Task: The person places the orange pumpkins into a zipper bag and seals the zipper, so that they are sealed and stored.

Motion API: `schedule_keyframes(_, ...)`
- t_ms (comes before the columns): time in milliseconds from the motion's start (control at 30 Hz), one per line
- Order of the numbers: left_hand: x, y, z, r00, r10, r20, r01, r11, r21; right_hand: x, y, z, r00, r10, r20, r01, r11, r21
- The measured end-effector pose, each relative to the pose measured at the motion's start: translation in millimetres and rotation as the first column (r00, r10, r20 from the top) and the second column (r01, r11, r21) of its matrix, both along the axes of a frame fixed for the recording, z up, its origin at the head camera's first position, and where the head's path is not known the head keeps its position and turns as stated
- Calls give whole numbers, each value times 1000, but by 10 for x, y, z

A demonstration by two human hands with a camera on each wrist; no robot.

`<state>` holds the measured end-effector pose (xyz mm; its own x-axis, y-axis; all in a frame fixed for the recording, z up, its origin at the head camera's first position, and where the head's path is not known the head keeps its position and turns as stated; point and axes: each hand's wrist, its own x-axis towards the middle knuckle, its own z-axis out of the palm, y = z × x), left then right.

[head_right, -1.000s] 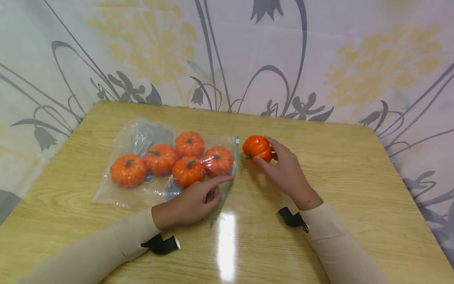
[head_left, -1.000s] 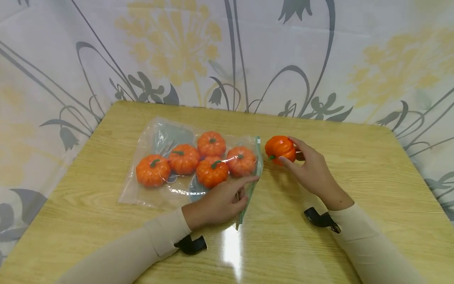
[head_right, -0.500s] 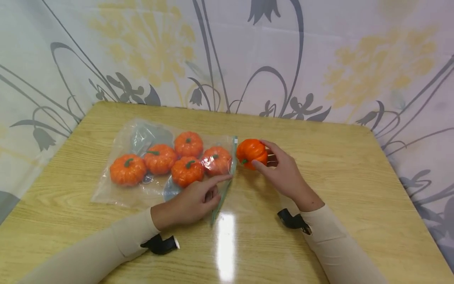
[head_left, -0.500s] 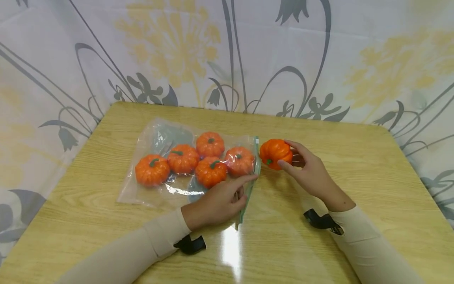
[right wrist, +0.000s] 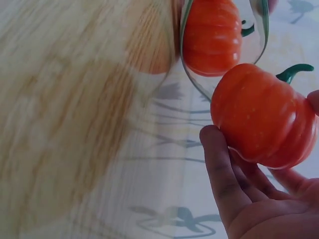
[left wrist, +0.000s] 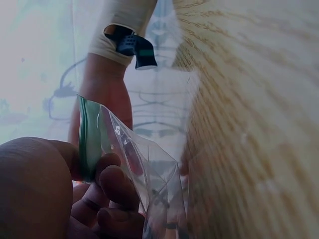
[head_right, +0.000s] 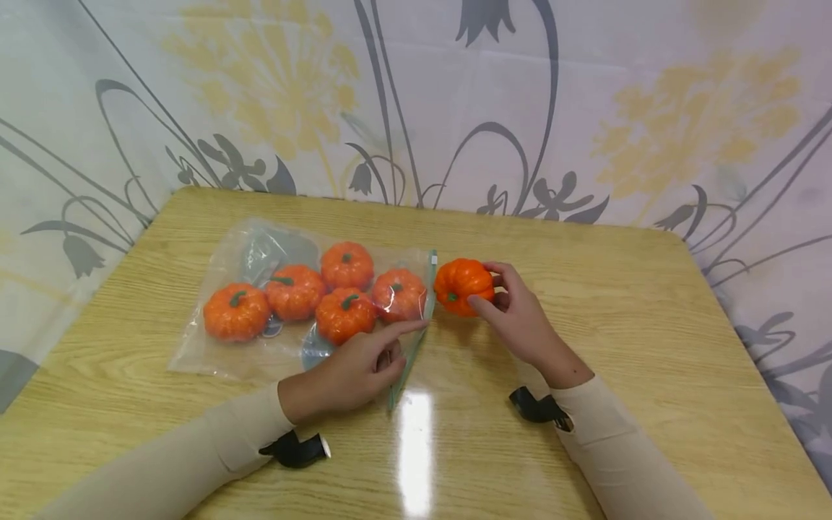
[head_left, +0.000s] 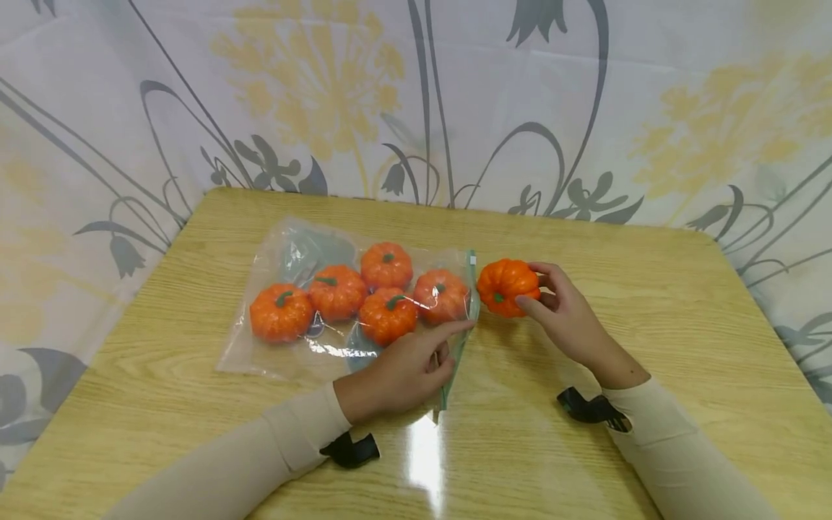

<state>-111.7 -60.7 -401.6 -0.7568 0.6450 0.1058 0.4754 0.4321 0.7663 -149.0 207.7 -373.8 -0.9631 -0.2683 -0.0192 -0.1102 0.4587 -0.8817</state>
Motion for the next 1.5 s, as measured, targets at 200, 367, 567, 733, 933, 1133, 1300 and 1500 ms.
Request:
schedule_keyframes(200,-1,-6,8,1000,-5,-13,5,1000,-1,-2,9,-3,1000,27,16,-27,1000,6)
schedule_keyframes(367,11,-9,13,1000,-3,16,3,1000,8,-10,4,-17,997,65,40,-64,998,-29)
schedule_keyframes(567,14,-1,17,1000,1,-14,0,1000,20,-19,2,-50,994,86,69,-81,994,-68)
schedule_keyframes(733,20,-1,13,1000,19,-21,-18,999,30,-25,-11,-98,990,98,97,-89,992,-94)
schedule_keyframes(933,41,-4,0,1000,20,-9,-20,999,39,-11,1,-131,981,125,147,-112,989,-94)
schedule_keyframes(1133,31,-8,4,999,38,-3,-38,998,51,-37,18,-134,971,162,178,-151,986,-75)
schedule_keyframes(1300,33,-11,-4,999,39,2,-39,998,51,-24,39,-157,958,203,204,-191,979,-79)
schedule_keyframes(1500,17,-5,3,999,44,-26,-42,997,70,-21,38,-176,959,212,189,-202,977,-69)
